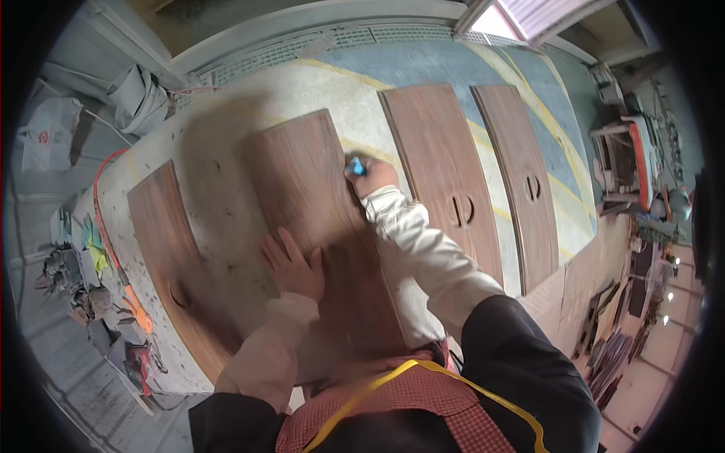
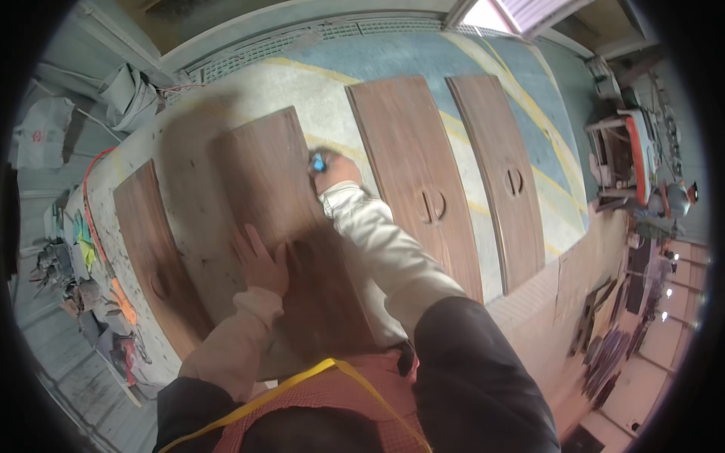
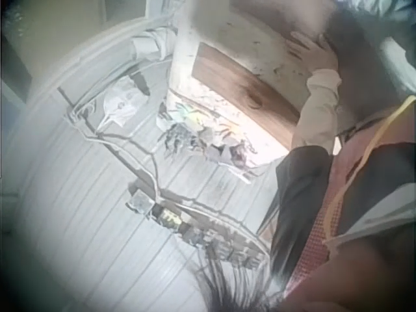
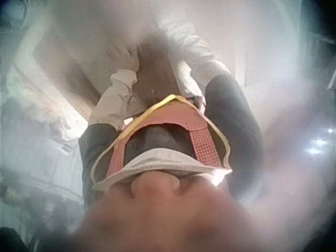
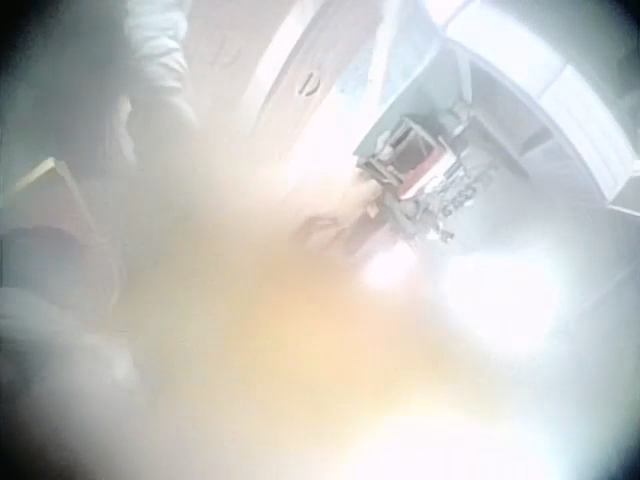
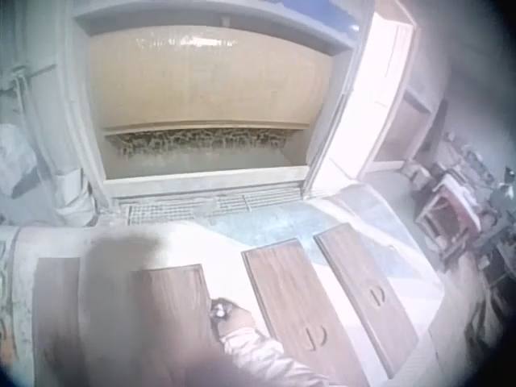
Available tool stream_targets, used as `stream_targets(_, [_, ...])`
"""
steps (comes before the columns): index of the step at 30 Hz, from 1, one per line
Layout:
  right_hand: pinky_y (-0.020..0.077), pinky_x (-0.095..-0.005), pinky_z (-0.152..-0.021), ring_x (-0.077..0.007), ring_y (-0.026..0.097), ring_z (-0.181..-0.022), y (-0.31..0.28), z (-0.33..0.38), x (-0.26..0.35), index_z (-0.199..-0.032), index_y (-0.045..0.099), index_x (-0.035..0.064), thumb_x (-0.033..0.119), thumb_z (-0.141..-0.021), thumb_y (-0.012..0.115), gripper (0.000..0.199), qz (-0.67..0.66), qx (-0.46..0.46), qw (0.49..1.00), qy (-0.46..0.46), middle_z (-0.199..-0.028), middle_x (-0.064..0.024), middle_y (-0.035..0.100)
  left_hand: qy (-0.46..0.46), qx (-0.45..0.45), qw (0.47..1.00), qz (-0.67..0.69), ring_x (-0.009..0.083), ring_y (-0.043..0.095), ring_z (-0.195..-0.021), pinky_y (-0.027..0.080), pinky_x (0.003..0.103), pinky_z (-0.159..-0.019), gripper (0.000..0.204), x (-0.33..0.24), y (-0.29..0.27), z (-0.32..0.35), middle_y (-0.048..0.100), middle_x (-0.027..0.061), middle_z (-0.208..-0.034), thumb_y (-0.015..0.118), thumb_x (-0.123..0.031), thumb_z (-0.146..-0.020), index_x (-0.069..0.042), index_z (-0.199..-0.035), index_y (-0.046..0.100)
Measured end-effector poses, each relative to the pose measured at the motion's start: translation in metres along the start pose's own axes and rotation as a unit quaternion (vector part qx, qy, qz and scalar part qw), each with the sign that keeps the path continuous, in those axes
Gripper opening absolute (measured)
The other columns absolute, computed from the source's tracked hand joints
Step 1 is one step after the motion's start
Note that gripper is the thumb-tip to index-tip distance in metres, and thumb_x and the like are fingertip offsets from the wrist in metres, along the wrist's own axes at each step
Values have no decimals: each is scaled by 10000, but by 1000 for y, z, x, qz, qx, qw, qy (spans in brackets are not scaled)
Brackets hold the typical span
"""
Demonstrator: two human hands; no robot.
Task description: The person sands wooden panels by hand with a sanding block and uses an air gun to blow away dust.
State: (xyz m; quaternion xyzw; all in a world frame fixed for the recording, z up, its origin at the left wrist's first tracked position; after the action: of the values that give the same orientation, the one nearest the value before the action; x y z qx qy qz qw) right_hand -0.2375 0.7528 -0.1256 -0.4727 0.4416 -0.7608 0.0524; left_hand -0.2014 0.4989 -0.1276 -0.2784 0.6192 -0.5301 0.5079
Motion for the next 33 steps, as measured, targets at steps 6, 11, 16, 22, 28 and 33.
stream_targets(6, [493, -385, -844, -328, 641, -946, 18, -134, 61, -1054, 700, 155, 289, -767, 709, 318, 46, 44, 997, -33, -979, -155, 685, 9, 15, 1000, -25, 541, 230, -1313, 185, 616, -1089, 818, -8, -8, -7, 243, 389, -1396, 562, -400, -890, 50, -1451, 171])
stream_targets(11, [502, -398, -758, -266, 643, -839, 59, -149, 129, -896, 709, 190, 222, -772, 714, 128, 278, 256, 857, -351, -868, -59, 691, 10, 6, 1000, 6, 541, 245, -1301, 189, 646, -1068, 794, -4, -10, -6, 248, 387, -1389, 578, -391, -884, 61, -1432, 224])
stream_targets(16, [518, -441, -806, -326, 643, -933, 157, -118, 201, -1016, 693, 196, 388, -747, 697, 330, 349, 282, 776, -444, -990, -103, 678, 9, 21, 999, 23, 540, 243, -1298, 164, 649, -1071, 793, -6, -12, -5, 247, 390, -1384, 571, -390, -887, 63, -1430, 213])
stream_targets(22, [458, -457, -928, -373, 552, -1114, 118, -76, 217, -1291, 440, 51, 320, -775, 704, 639, 200, 271, 863, -378, -1209, -215, 558, -12, 2, 998, 59, 521, 251, -1304, 157, 610, -1098, 798, 9, -10, -1, 266, 388, -1383, 573, -403, -880, 45, -1437, 217])
stream_targets(28, [371, -479, -1013, -444, 423, -1199, -10, 110, 55, -1497, 108, 50, 383, -741, 678, 1004, 186, 135, 951, -206, -1496, -245, 223, 1, -13, 999, 46, 484, 267, -1327, 194, 537, -1119, 818, 4, -7, -11, 288, 356, -1408, 554, -442, -882, 16, -1461, 202])
stream_targets(33, [461, -453, -902, -348, 509, -1165, -30, 246, -25, -1455, 254, 69, 375, -798, 605, 805, 333, 184, 922, -70, -1508, -181, 264, -13, 85, 996, -21, 399, 258, -1377, 201, 449, -1145, 797, -18, 0, -16, 294, 249, -1475, 563, -435, -887, 0, -1462, 222])
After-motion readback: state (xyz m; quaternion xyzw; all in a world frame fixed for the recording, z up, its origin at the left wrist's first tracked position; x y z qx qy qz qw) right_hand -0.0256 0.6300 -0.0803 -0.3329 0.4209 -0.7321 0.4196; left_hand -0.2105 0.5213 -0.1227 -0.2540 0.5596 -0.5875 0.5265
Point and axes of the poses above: each hand's wrist, its own z-axis away from the middle knuckle, its own y-axis out of the palm, x = y × z, the point moved 9 cm from there along -z, towards the middle knuckle
